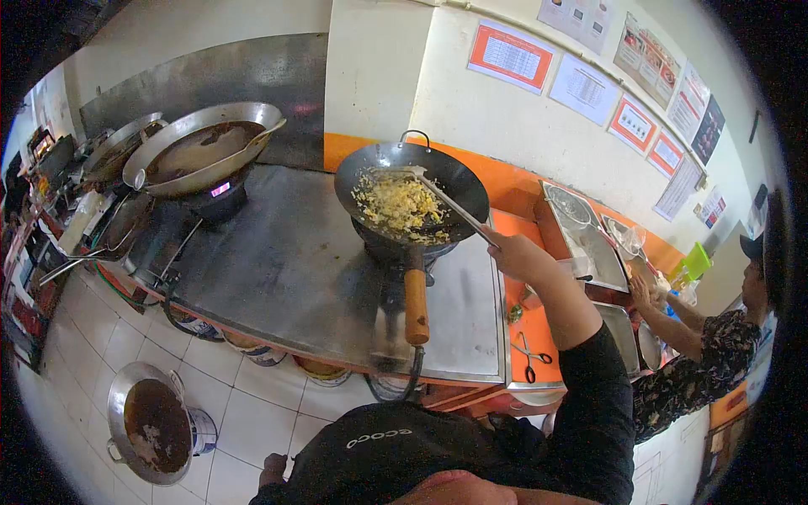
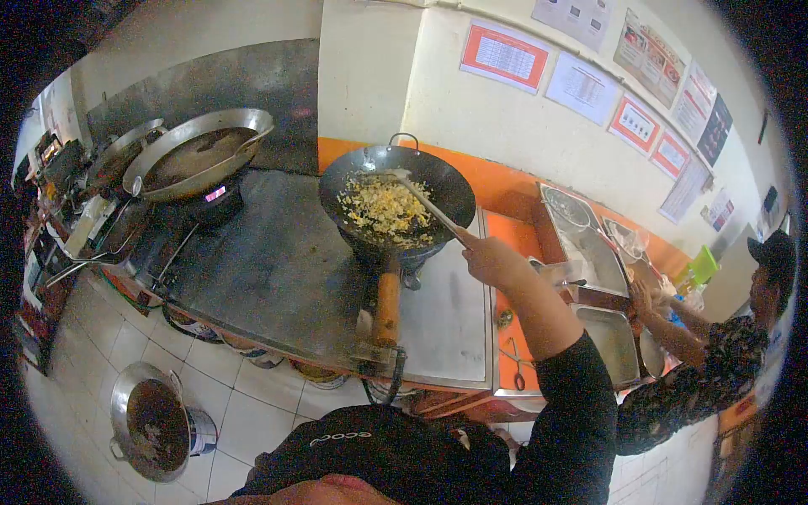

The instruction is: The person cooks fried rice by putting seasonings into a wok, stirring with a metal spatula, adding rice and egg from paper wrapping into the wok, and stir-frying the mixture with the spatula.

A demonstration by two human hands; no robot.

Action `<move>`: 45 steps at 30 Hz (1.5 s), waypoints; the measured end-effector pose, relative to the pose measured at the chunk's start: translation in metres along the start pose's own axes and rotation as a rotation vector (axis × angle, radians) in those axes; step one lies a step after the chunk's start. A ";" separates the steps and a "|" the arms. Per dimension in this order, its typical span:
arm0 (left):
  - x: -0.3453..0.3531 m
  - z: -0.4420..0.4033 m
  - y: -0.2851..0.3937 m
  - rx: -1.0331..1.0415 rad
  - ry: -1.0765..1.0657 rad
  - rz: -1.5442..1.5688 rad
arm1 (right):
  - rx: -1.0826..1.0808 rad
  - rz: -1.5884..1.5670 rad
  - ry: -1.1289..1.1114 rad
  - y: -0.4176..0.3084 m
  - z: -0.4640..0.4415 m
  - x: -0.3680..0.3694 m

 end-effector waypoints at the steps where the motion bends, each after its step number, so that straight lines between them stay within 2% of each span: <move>1: -0.010 0.010 0.009 0.064 0.028 -0.035 | -0.009 0.055 -0.001 0.001 -0.005 0.009; 3: -0.026 0.031 0.018 0.192 0.078 -0.116 | -0.022 0.153 -0.007 0.007 -0.014 0.036; 4: -0.031 0.036 0.017 0.254 0.110 -0.160 | -0.018 0.106 -0.009 0.008 -0.014 0.036; 7: 0.031 -0.056 -0.017 -0.185 -0.190 -0.024 | -0.010 -0.007 -0.013 0.012 -0.017 0.021; 10: 0.059 -0.084 -0.039 -0.003 0.243 0.090 | 0.053 -0.019 -0.059 0.001 0.006 -0.002; 13: 0.061 -0.080 -0.034 0.069 0.002 -0.215 | -0.035 0.092 -0.083 0.006 0.007 0.030; 16: 0.060 -0.063 -0.038 0.026 -0.024 -0.081 | -0.110 0.091 -0.076 0.017 0.004 0.027; 18: 0.059 -0.060 -0.040 0.000 -0.010 -0.039 | -0.034 -0.082 -0.068 0.020 0.012 0.005; 20: 0.057 -0.060 -0.041 -0.024 0.001 -0.003 | 0.113 -0.034 -0.154 0.009 0.051 -0.047; 22: 0.058 -0.058 -0.042 -0.040 -0.004 0.019 | 0.145 -0.211 -0.297 0.011 0.083 -0.084; 25: 0.066 -0.046 -0.044 -0.046 -0.021 0.037 | -0.233 0.057 -0.175 0.033 0.095 -0.075; 26: 0.068 -0.042 -0.047 -0.045 -0.026 0.040 | -0.227 0.004 -0.198 0.032 0.084 -0.059; 28: 0.069 -0.038 -0.050 -0.044 -0.022 0.051 | 0.067 0.214 -0.304 0.002 0.064 -0.039; 30: 0.063 -0.046 -0.049 -0.059 0.028 0.107 | 0.125 0.006 -0.259 -0.011 0.037 -0.010; 33: 0.037 -0.065 -0.045 -0.184 0.241 0.404 | -0.019 -0.217 -0.059 0.016 0.002 0.030; 34: 0.023 -0.066 -0.037 -0.214 0.305 0.507 | -0.007 -0.196 -0.026 0.013 -0.002 0.028; 36: 0.043 -0.084 -0.052 -0.278 0.289 0.546 | 0.015 -0.156 0.039 0.001 -0.016 0.022; 38: 0.031 -0.058 -0.044 0.105 0.180 -0.049 | 0.013 -0.162 0.088 -0.003 -0.037 0.023; 39: 0.035 -0.057 -0.045 0.126 0.141 -0.086 | 0.014 -0.166 0.110 -0.003 -0.045 0.029; 42: 0.046 -0.048 -0.049 0.003 0.073 0.019 | -0.071 -0.179 0.210 -0.004 -0.061 0.056; 45: 0.053 -0.036 -0.048 -0.059 0.039 0.071 | -0.021 0.023 -0.043 -0.012 -0.023 0.041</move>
Point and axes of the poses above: each hand's wrist, its own z-axis away from the middle knuckle, its own x-axis out of the palm, y = z × x, the point moved 2 cm from there along -z, towards the middle knuckle, and after that the axes turned 1 degree about z, right-handed, at the moved point
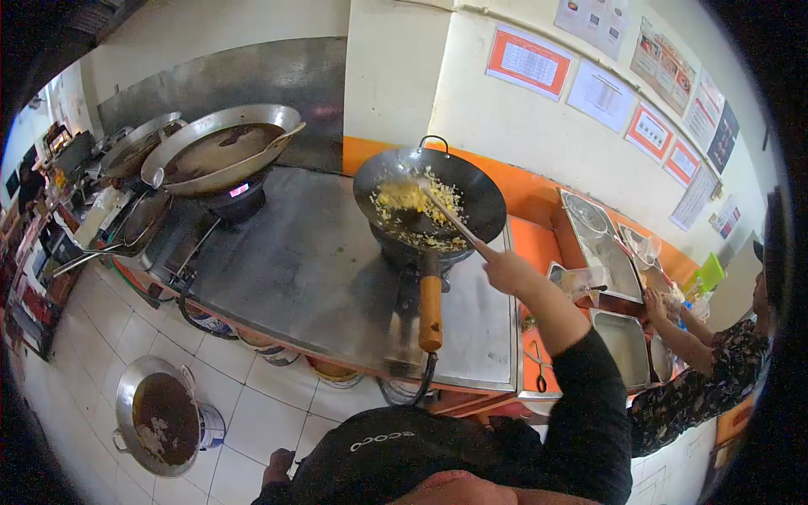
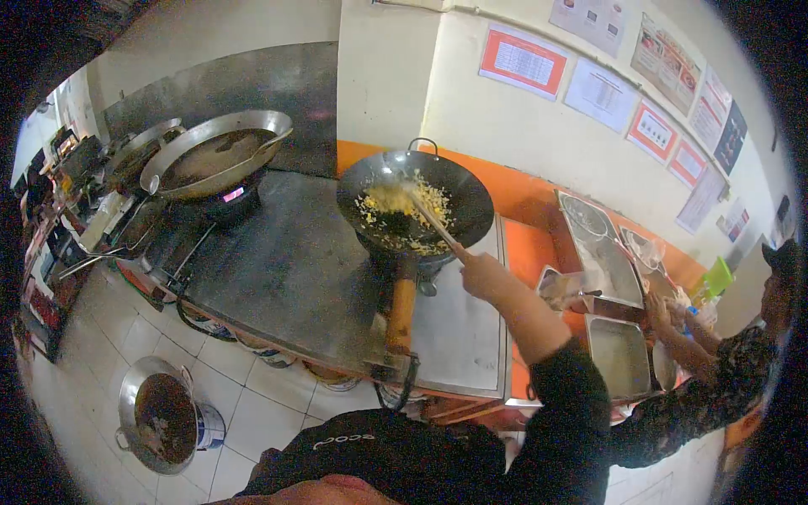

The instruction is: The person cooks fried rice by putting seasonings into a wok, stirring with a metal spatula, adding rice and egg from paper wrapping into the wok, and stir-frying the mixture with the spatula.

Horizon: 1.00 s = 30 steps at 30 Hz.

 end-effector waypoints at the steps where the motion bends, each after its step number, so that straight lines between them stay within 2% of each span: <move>1: 0.005 0.003 -0.001 -0.012 -0.012 0.011 | -0.036 0.073 -0.042 0.003 0.016 -0.015; 2: 0.012 0.009 -0.002 -0.023 -0.030 0.015 | -0.071 0.147 -0.087 0.011 0.035 -0.032; 3: 0.018 0.016 -0.003 -0.032 -0.047 0.025 | -0.216 0.175 -0.087 0.026 0.054 -0.046; 5: 0.029 0.027 -0.005 -0.042 -0.072 0.044 | -0.321 0.216 -0.042 0.042 0.082 -0.062; 8: 0.040 0.034 -0.008 -0.052 -0.090 0.059 | -0.172 0.293 0.007 0.039 0.100 -0.060; 10: 0.042 0.033 -0.009 -0.051 -0.076 0.071 | -0.045 0.389 -0.060 0.024 0.086 -0.043; 13: 0.035 0.017 -0.005 -0.062 0.010 0.130 | 0.005 0.517 -0.184 0.084 0.040 0.004; 17: 0.000 -0.016 0.005 -0.165 0.348 0.540 | 0.060 0.337 -0.252 0.054 0.092 -0.096; 20: -0.023 -0.014 0.026 -0.223 0.382 0.483 | 0.125 0.194 -0.296 0.028 0.096 -0.115; 21: -0.006 -0.021 0.025 -0.255 0.335 0.508 | 0.137 0.157 -0.308 0.023 0.098 -0.113; 23: 0.004 -0.021 0.014 -0.065 0.158 0.216 | -0.043 0.260 -0.114 0.053 0.060 -0.058; 24: 0.011 -0.024 0.010 0.013 0.104 0.099 | 0.013 0.265 -0.108 0.049 0.049 -0.053; 25: 0.016 -0.030 0.006 0.067 0.083 0.022 | 0.068 0.273 -0.094 0.043 0.039 -0.055; 27: 0.021 -0.047 0.003 0.158 0.109 -0.118 | 0.039 0.132 -0.057 0.046 0.032 -0.076; 28: 0.023 -0.063 0.006 0.293 0.156 -0.287 | 0.028 0.060 -0.045 0.047 0.033 -0.082; 29: 0.015 -0.062 0.005 0.166 0.206 -0.073 | 0.013 0.046 -0.019 0.051 0.028 -0.075; 30: 0.009 -0.059 0.004 0.092 0.171 0.014 | -0.002 0.034 0.011 0.057 0.015 -0.060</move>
Point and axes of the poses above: each hand's wrist, its own z-axis away from the middle knuckle, its own x-axis out of the palm, y = z × x, the point moved 2 cm from there along -z, towards the middle knuckle, and after that the axes turned 1 degree about z, right-handed, at the moved point
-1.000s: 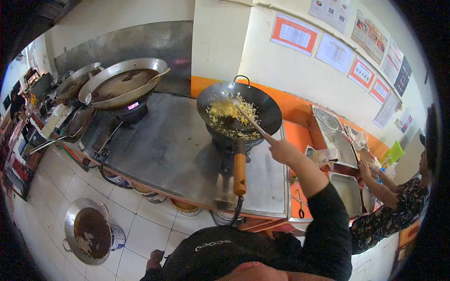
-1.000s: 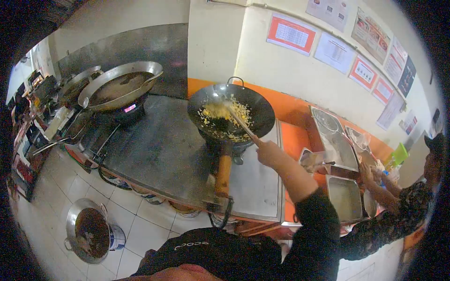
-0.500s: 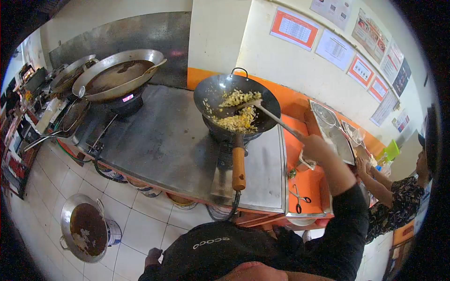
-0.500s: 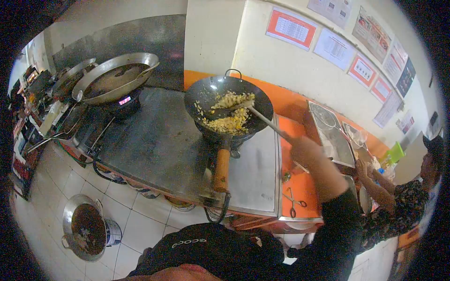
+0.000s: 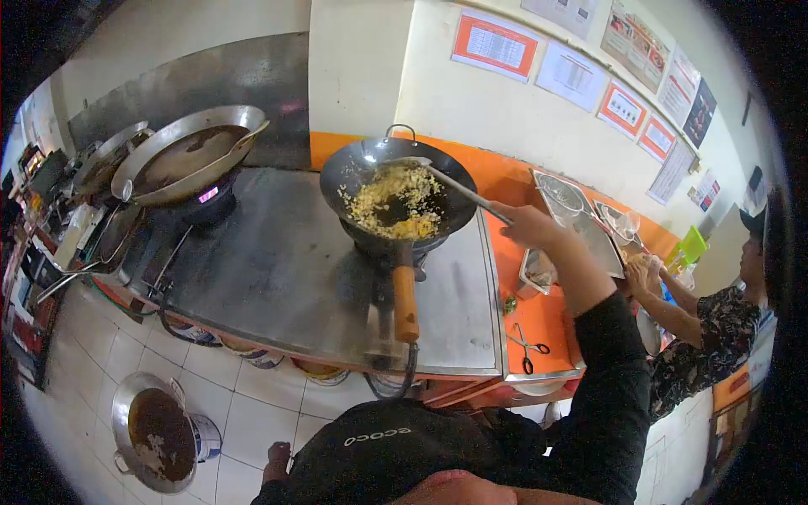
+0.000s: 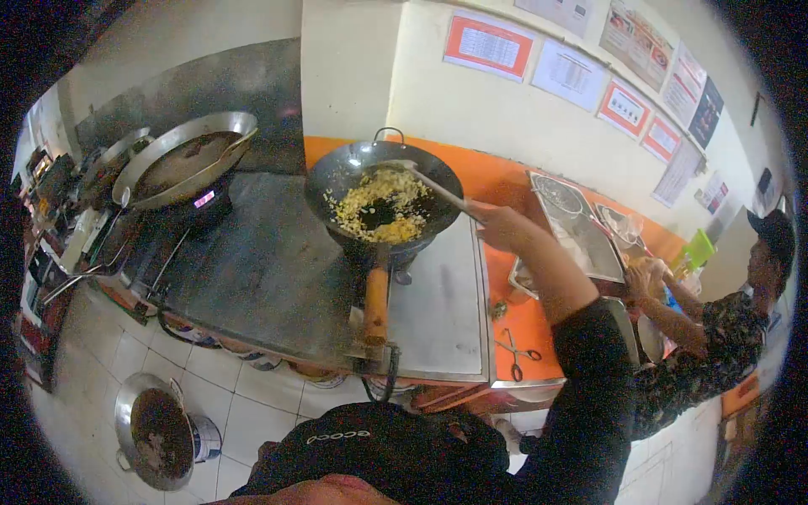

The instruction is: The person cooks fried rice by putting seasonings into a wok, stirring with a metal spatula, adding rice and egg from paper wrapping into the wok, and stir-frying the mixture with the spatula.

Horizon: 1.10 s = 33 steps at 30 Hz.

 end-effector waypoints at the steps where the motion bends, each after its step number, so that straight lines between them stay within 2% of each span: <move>1: -0.007 -0.001 0.003 -0.043 -0.015 0.069 | -0.015 -0.017 0.033 0.003 -0.007 0.007; 4: -0.031 -0.002 0.015 -0.095 0.021 0.308 | -0.062 0.056 -0.032 -0.001 -0.001 0.014; 6: -0.098 0.009 0.070 -0.063 0.057 0.579 | 0.017 0.067 -0.144 -0.013 0.028 -0.006; 8: -0.178 0.021 0.147 0.061 0.026 0.835 | 0.059 0.039 -0.231 -0.018 0.053 -0.008; 10: -0.160 -0.030 0.160 0.397 -0.024 0.441 | 0.035 0.078 -0.194 -0.023 0.055 0.019; 12: -0.255 -0.002 0.259 0.221 -0.374 1.050 | 0.057 0.004 -0.162 -0.024 0.053 0.050; 13: -0.265 -0.012 0.281 0.160 -0.479 0.972 | 0.086 -0.080 -0.155 -0.019 0.048 0.064; 14: -0.272 -0.013 0.304 0.220 -0.506 1.189 | 0.116 -0.164 -0.153 -0.015 0.048 0.074; 16: -0.300 -0.007 0.349 0.088 -0.636 1.321 | 0.141 -0.284 -0.177 -0.016 0.053 0.071; 19: -0.258 -0.047 0.354 0.110 -0.799 1.642 | 0.132 -0.593 -0.230 -0.016 0.057 0.054; 20: -0.255 -0.045 0.357 0.076 -0.755 1.715 | 0.129 -0.720 -0.242 -0.013 0.059 0.053; 22: -0.252 -0.044 0.364 0.020 -0.668 1.842 | 0.059 -0.713 -0.209 -0.006 0.058 0.056; 23: -0.266 -0.032 0.376 0.061 -0.712 1.947 | 0.070 -0.736 -0.219 -0.008 0.060 0.051; 25: -0.259 -0.037 0.374 0.000 -0.690 2.045 | 0.085 -0.775 -0.247 -0.009 0.071 0.038; 26: -0.253 -0.039 0.371 -0.037 -0.671 2.105 | 0.101 -0.912 -0.206 0.001 0.075 0.047; 27: -0.247 -0.043 0.369 0.047 -0.581 2.028 | 0.110 -1.042 -0.165 0.011 0.075 0.059; 29: -0.243 -0.041 0.370 0.068 -0.528 2.088 | 0.192 -1.324 -0.122 0.029 0.090 0.064; 32: -0.245 -0.036 0.378 0.090 -0.454 2.155 | 0.302 -1.400 0.087 0.080 0.109 0.111; 33: -0.249 -0.031 0.382 0.093 -0.431 2.169 | 0.320 -1.413 0.081 0.093 0.116 0.125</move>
Point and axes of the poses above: each hand's wrist, its own z-axis away from the middle knuckle, its own x-axis out of the palm, y = z × x, the point moved 2 cm from there along -z, towards the middle knuckle, and after that the axes turned 1 degree about z, right-handed, at the moved point
